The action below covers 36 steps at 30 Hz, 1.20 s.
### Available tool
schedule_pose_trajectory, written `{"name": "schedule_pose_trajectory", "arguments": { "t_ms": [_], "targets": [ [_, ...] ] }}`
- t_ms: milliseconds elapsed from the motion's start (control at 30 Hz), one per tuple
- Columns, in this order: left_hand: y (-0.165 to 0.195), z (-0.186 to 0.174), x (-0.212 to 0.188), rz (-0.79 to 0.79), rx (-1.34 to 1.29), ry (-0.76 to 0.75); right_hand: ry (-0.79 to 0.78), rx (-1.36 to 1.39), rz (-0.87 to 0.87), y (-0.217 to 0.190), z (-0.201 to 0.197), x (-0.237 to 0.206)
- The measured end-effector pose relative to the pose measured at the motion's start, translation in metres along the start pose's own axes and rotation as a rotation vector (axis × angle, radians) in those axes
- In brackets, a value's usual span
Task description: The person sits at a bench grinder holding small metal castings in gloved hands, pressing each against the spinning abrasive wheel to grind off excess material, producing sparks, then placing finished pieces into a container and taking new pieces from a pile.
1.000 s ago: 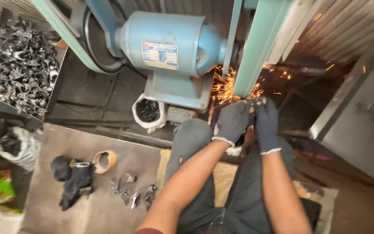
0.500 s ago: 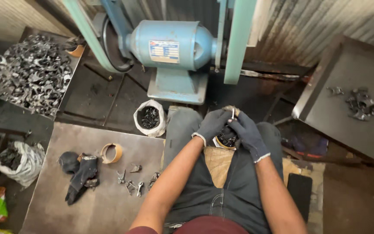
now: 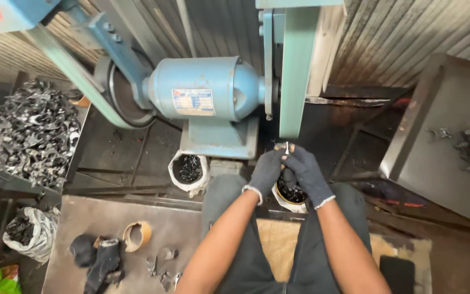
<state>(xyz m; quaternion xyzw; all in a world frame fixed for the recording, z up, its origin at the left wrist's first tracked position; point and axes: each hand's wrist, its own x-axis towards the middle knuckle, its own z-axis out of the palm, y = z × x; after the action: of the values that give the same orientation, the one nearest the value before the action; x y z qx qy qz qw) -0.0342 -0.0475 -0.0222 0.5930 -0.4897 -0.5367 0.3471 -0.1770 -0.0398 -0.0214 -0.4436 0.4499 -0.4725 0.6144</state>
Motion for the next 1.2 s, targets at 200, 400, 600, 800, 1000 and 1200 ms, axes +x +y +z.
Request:
{"name": "schedule_pose_trajectory", "arguments": {
  "t_ms": [200,400,600,800,1000,1200],
  "targets": [
    [-0.016,0.019,0.029,0.103,0.102,0.113,0.08,-0.101,0.18,0.028,-0.021,0.035],
    [0.012,0.0,-0.013,0.018,0.161,0.042,-0.111,0.134,-0.001,0.001,-0.011,-0.008],
    [0.042,-0.013,-0.03,-0.019,0.218,-0.005,-0.004,0.298,0.101,-0.005,-0.004,-0.022],
    [0.042,-0.008,-0.011,-0.024,0.02,0.127,-0.067,0.403,0.192,0.003,-0.005,0.017],
    [0.038,-0.006,-0.013,0.175,0.323,0.14,-0.053,0.233,0.027,-0.006,-0.01,-0.004],
    [0.018,-0.012,-0.027,-0.052,-0.066,-0.278,-0.142,0.031,-0.012,-0.015,-0.017,-0.037]
  ]
}}
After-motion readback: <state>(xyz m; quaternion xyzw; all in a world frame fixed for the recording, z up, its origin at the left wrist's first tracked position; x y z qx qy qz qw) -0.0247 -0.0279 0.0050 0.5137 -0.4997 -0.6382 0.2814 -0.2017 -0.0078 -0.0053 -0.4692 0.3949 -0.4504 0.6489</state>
